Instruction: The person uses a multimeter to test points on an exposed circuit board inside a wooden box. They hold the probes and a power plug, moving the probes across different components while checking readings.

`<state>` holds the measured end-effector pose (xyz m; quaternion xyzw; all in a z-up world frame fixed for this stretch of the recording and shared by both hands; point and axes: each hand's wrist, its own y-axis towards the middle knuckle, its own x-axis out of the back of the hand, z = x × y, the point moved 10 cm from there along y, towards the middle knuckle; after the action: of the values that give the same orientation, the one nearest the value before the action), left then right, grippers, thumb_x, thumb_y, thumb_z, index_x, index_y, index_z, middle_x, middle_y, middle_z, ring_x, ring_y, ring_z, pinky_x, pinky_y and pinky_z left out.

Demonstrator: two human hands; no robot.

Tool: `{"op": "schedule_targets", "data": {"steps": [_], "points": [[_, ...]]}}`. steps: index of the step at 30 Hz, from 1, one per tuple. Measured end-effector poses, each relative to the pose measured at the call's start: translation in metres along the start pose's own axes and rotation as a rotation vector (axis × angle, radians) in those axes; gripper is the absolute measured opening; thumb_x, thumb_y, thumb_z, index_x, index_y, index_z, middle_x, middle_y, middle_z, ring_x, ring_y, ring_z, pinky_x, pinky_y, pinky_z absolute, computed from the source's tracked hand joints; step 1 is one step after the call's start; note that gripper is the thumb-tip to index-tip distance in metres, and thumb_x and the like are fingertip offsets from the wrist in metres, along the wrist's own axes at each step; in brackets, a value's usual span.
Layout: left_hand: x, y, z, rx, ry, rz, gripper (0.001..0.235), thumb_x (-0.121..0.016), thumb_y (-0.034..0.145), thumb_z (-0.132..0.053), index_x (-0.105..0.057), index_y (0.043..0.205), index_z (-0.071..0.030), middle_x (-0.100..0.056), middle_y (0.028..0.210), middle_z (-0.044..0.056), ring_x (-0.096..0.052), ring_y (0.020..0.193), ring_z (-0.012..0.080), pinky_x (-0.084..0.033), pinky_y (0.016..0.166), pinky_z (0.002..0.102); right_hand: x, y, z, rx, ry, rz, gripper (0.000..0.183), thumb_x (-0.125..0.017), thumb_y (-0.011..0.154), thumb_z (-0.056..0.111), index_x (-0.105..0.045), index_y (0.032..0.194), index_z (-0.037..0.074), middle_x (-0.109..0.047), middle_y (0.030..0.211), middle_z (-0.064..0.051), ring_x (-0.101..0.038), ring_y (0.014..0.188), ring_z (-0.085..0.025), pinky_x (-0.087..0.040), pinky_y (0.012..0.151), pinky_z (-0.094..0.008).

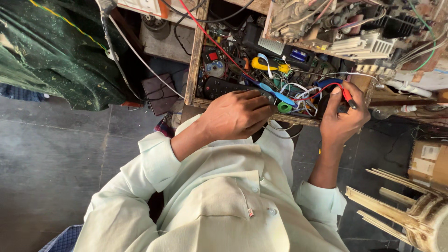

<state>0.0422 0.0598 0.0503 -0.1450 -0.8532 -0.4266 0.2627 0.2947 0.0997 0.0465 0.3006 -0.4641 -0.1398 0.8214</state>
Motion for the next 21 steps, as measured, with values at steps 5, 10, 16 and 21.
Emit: {"op": "schedule_targets", "data": {"steps": [5, 10, 16, 21], "points": [[0.034, 0.01, -0.017, -0.026, -0.126, -0.14, 0.023, -0.073, 0.096, -0.014, -0.069, 0.117, -0.006, -0.068, 0.106, 0.01, -0.069, 0.094, 0.0296, -0.058, 0.083, 0.04, 0.002, -0.002, -0.002, -0.036, 0.001, 0.006, 0.014, -0.07, 0.108, 0.004, -0.069, 0.118, -0.006, -0.074, 0.109, -0.019, -0.074, 0.096, -0.031, -0.057, 0.09, -0.039], [0.086, 0.02, -0.099, -0.343, 0.116, -0.212, 0.028, -0.081, 0.093, -0.009, -0.076, 0.119, -0.002, -0.06, 0.08, 0.005, -0.068, 0.071, 0.0229, -0.055, 0.058, 0.037, 0.002, 0.0, 0.0, 0.01, 0.039, 0.005, 0.015, -0.072, 0.111, 0.004, -0.069, 0.121, -0.006, -0.074, 0.111, -0.021, -0.075, 0.098, -0.031, -0.058, 0.091, -0.039], [0.114, 0.038, -0.147, -0.389, 0.233, -0.238, 0.025, -0.081, 0.094, -0.008, -0.073, 0.116, 0.0, -0.059, 0.08, 0.005, -0.066, 0.072, 0.0221, -0.055, 0.06, 0.036, 0.002, -0.004, -0.007, 0.042, 0.043, 0.004, 0.011, -0.067, 0.109, 0.001, -0.068, 0.117, -0.008, -0.075, 0.116, -0.018, -0.077, 0.105, -0.029, -0.059, 0.096, -0.039], [0.11, 0.041, -0.15, -0.368, 0.25, -0.278, 0.022, -0.081, 0.095, -0.007, -0.071, 0.114, 0.0, -0.059, 0.081, 0.006, -0.064, 0.073, 0.0214, -0.054, 0.061, 0.036, -0.002, -0.009, -0.026, -0.023, -0.002, 0.009, 0.015, -0.071, 0.112, 0.01, -0.072, 0.12, -0.003, -0.074, 0.111, -0.017, -0.072, 0.097, -0.028, -0.058, 0.089, -0.039]]}}
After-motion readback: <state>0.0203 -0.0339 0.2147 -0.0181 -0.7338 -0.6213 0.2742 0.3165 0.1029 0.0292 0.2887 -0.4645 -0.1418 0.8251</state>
